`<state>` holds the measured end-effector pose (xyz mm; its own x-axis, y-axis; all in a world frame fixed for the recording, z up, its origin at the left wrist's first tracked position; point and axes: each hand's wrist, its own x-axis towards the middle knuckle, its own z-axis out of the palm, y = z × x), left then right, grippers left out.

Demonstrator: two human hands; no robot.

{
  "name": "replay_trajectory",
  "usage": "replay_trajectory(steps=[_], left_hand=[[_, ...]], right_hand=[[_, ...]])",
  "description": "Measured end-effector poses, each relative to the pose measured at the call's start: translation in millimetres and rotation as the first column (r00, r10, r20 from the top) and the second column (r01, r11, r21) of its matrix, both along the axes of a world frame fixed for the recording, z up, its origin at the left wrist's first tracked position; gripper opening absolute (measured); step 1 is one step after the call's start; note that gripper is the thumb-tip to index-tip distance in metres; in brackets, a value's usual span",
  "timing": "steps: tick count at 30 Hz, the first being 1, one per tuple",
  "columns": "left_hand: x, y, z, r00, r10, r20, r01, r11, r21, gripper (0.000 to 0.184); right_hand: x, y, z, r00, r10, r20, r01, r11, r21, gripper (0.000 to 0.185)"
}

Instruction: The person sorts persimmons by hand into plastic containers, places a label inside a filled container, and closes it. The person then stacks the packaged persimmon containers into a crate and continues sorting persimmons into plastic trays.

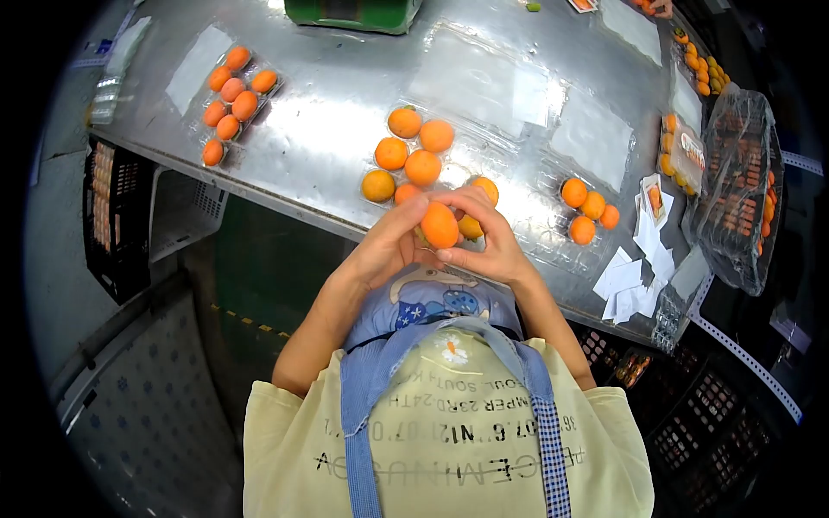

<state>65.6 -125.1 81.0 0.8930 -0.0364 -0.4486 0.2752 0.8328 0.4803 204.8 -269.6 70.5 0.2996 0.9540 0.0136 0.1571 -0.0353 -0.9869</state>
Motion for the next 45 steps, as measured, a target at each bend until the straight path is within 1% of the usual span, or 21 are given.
replay_trajectory(steps=[1,2,4,7,8,14,16,19,21,23,26,28,29,30,32,35,37,38,40,41,45], left_hand=[[-2,-5,3,0.999,0.046,-0.017,-0.047,0.999,-0.022,0.056],[-5,-10,5,0.995,0.093,-0.035,-0.095,0.995,-0.041,0.056],[-14,-17,4,0.977,0.212,0.012,-0.212,0.976,0.055,0.06],[-31,-23,3,0.936,0.336,0.104,-0.346,0.933,0.101,0.069],[-37,-24,3,0.92,0.367,0.136,-0.381,0.919,0.099,0.072],[-62,-38,3,0.815,0.49,0.31,-0.542,0.833,0.108,0.073],[-65,-36,3,0.825,0.475,0.307,-0.537,0.828,0.161,0.075],[-64,-32,4,0.872,0.408,0.271,-0.472,0.849,0.24,0.077],[-57,-25,5,0.908,0.329,0.259,-0.396,0.876,0.276,0.076],[-50,-21,7,0.937,0.239,0.254,-0.31,0.904,0.295,0.073],[-44,-17,-2,0.968,0.125,0.218,-0.19,0.93,0.314,0.073],[-44,-3,-6,0.978,0.029,0.205,-0.11,0.913,0.393,0.071],[-45,3,-3,0.988,0.026,0.155,-0.09,0.903,0.421,0.07],[-46,11,-2,0.984,0.019,0.175,-0.091,0.907,0.412,0.07],[-52,32,-3,0.98,0.028,0.198,-0.108,0.907,0.406,0.07],[-69,80,-14,0.937,0.291,0.194,-0.348,0.83,0.436,0.066],[-83,126,-8,0.866,0.449,0.219,-0.493,0.7,0.517,0.061],[-94,151,-11,0.818,0.518,0.251,-0.557,0.603,0.571,0.059],[-113,199,-11,0.763,0.564,0.315,-0.581,0.387,0.716,0.056],[-120,221,-9,0.749,0.597,0.288,-0.556,0.33,0.763,0.057],[-146,291,-27,0.751,0.637,0.173,-0.376,0.197,0.905,0.064]], right_hand=[[0,-2,2,1.0,0.023,0.021,-0.023,1.0,0.011,0.062],[-2,-4,3,0.999,-0.023,-0.036,0.024,0.999,0.025,0.06],[-9,-8,5,0.982,-0.11,-0.151,0.118,0.992,0.049,0.057],[-3,-22,-4,0.961,-0.085,-0.264,0.084,0.996,-0.016,0.056],[-3,-26,-4,0.956,-0.105,-0.275,0.107,0.994,-0.007,0.046],[-5,-52,-10,0.957,-0.119,-0.263,0.115,0.993,-0.03,0.037],[-5,-58,-12,0.952,-0.12,-0.282,0.112,0.993,-0.047,0.036],[-14,-49,-5,0.959,-0.184,-0.215,0.177,0.983,-0.05,0.037],[-22,-25,16,0.983,-0.175,0.051,0.173,0.984,0.05,0.045],[-29,1,24,0.973,-0.172,0.156,0.151,0.978,0.141,0.044],[-38,31,34,0.959,-0.166,0.231,0.145,0.984,0.107,0.042],[-42,42,26,0.96,-0.179,0.215,0.17,0.984,0.061,0.042],[-46,45,21,0.963,-0.178,0.202,0.174,0.984,0.036,0.041],[-47,47,19,0.956,-0.181,0.232,0.185,0.983,0.007,0.039],[-51,53,16,0.964,-0.242,0.108,0.244,0.97,-0.006,0.038],[-42,52,-3,0.936,-0.335,-0.109,0.333,0.942,-0.039,0.038],[-33,51,-7,0.894,-0.418,-0.163,0.406,0.908,-0.101,0.035],[-29,50,-6,0.888,-0.439,-0.139,0.423,0.897,-0.13,0.035],[-22,47,-7,0.874,-0.476,-0.1,0.455,0.873,-0.176,0.038],[-21,46,-9,0.867,-0.491,-0.087,0.469,0.862,-0.194,0.043],[-21,48,-9,0.845,-0.528,-0.079,0.494,0.829,-0.264,0.035]])
